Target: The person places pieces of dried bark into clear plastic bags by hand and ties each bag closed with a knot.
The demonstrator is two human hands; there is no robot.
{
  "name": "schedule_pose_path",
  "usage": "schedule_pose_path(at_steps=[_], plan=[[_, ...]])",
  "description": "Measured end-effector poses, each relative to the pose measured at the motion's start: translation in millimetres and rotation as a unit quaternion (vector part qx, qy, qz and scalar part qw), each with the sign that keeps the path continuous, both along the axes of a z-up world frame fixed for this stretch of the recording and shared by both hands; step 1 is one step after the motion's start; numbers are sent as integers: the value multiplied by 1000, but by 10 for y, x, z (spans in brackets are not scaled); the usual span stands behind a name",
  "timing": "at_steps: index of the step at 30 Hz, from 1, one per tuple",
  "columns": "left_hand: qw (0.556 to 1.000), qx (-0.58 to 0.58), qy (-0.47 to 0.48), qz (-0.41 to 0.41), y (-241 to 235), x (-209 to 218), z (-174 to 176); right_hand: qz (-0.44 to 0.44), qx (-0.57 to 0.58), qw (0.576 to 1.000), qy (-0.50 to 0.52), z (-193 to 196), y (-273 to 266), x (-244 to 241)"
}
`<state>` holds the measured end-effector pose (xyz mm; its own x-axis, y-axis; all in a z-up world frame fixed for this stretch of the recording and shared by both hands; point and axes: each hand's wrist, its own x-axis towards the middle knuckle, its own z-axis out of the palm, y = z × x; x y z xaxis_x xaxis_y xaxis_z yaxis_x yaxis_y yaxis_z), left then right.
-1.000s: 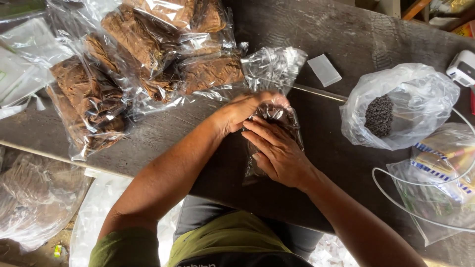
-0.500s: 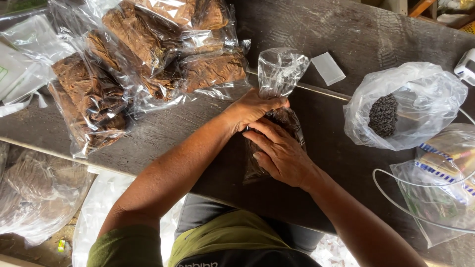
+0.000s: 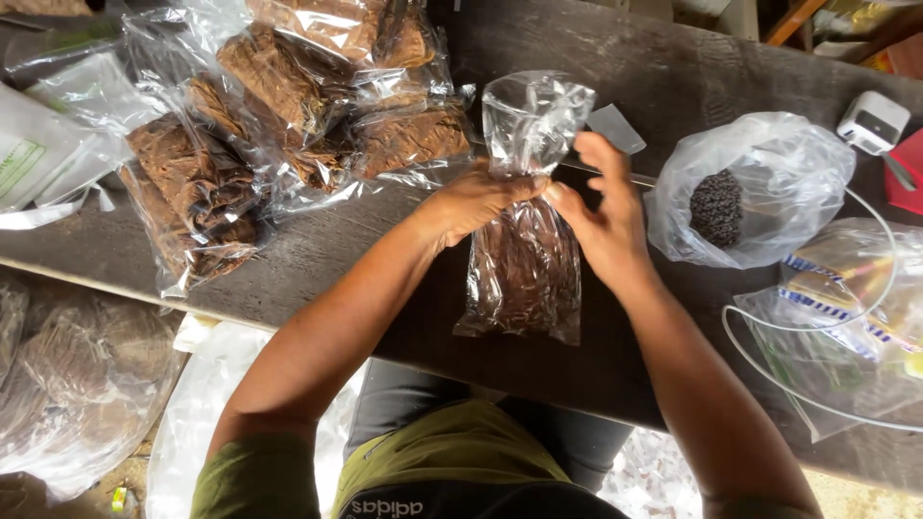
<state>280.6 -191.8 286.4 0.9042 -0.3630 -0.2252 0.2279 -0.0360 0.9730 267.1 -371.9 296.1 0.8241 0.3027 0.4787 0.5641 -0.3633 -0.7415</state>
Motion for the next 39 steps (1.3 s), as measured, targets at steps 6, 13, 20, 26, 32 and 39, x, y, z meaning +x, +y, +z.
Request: schedule_pose_path(at_steps=[6, 13, 20, 26, 32, 39], plan=[[993, 72, -69, -58, -41, -394, 430, 91, 55, 964, 243, 324, 183, 59], [985, -146, 65, -61, -21, -448, 121, 121, 150, 894, 405, 581, 420, -59], [961, -190, 7, -202, -160, -796, 571, 171, 243, 898, 325, 77, 390, 220], [932, -205, 112, -278, 20, -607, 257, 60, 270, 953, 127, 656, 221, -37], [948, 80, 31, -307, 200, -496, 340, 189, -418, 870, -180, 703, 116, -698], [876, 149, -10, -458, 187, -610, 580, 206, -475, 847, -122, 502, 107, -688]])
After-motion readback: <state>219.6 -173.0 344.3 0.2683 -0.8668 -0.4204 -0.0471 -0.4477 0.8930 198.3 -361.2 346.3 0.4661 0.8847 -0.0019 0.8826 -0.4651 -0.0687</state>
